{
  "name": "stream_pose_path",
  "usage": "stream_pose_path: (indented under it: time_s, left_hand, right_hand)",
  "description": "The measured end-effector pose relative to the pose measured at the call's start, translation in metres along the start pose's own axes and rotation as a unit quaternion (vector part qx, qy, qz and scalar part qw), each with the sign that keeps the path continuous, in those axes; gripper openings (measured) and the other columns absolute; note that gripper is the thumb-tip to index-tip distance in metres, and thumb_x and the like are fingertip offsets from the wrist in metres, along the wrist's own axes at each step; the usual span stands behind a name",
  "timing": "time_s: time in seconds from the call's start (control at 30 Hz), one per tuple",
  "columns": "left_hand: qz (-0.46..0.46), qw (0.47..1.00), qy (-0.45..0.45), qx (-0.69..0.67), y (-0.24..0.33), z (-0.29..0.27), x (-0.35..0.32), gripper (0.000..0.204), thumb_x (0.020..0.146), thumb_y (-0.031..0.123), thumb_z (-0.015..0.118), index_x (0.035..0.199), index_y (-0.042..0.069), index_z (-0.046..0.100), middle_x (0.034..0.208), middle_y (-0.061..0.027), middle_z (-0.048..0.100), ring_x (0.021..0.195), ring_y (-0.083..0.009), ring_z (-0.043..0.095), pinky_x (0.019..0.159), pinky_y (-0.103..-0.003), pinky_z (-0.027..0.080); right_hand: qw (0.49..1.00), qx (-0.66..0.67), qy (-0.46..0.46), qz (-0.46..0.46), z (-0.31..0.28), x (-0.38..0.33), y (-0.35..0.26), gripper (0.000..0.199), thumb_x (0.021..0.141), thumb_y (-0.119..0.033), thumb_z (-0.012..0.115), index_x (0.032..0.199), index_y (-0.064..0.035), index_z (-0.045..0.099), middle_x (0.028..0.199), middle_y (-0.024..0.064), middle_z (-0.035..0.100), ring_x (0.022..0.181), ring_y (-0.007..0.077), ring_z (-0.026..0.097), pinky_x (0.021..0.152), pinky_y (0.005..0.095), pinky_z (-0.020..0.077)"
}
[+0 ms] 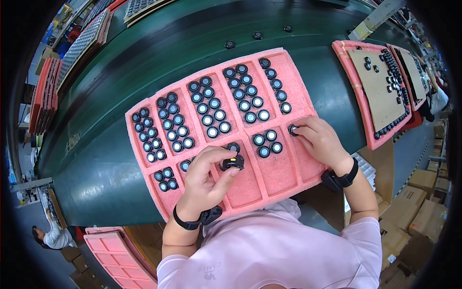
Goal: The person picks up two small black sensors from a pink foam tray, turns them over to inspect different sides, and places them onto a green conveyor belt, repeating the process for several more components.
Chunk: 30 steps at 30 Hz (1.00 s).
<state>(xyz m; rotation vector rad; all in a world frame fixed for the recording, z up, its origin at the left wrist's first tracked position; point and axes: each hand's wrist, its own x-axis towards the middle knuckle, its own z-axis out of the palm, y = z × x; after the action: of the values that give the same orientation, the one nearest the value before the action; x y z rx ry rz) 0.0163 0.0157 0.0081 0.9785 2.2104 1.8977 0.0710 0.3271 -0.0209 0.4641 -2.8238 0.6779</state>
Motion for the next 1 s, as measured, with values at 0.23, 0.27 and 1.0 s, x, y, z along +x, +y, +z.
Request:
stream_pose_path:
  time_s: [0.23,0.27,1.0]
  left_hand:
    - [-0.005,1.0,-0.024,0.01,0.004,0.01,0.003,0.03,0.08,0.0,0.071,0.108,0.0,0.062,0.095,-0.0131,0.065,0.081,-0.0208,0.061,0.069,-0.029,0.049]
    - [0.002,0.999,-0.034,0.013,0.005,0.012,0.004,0.03,0.079,-0.001,0.071,0.108,0.0,0.062,0.094,-0.0133,0.064,0.081,-0.0213,0.061,0.069,-0.029,0.049]
    - [-0.012,0.98,-0.174,0.099,0.018,0.028,0.013,0.032,0.075,-0.002,0.071,0.106,0.0,0.062,0.109,-0.0158,0.06,0.101,-0.0304,0.061,0.087,-0.037,0.049]
  right_hand:
    - [1.0,-0.004,0.005,-0.019,-0.001,0.008,0.004,0.02,0.072,-0.002,0.071,0.092,-0.0039,0.065,0.102,0.0099,0.063,0.094,0.0291,0.062,0.081,0.0388,0.0512]
    - [1.0,-0.003,0.003,-0.015,-0.006,0.008,0.001,0.021,0.073,-0.002,0.072,0.093,-0.0043,0.066,0.103,0.01,0.063,0.095,0.0288,0.062,0.081,0.0386,0.0511]
    - [0.999,0.012,0.023,0.021,-0.013,-0.024,-0.01,0.025,0.072,-0.004,0.071,0.096,-0.0035,0.065,0.098,0.0098,0.064,0.087,0.0295,0.062,0.076,0.0397,0.0509]
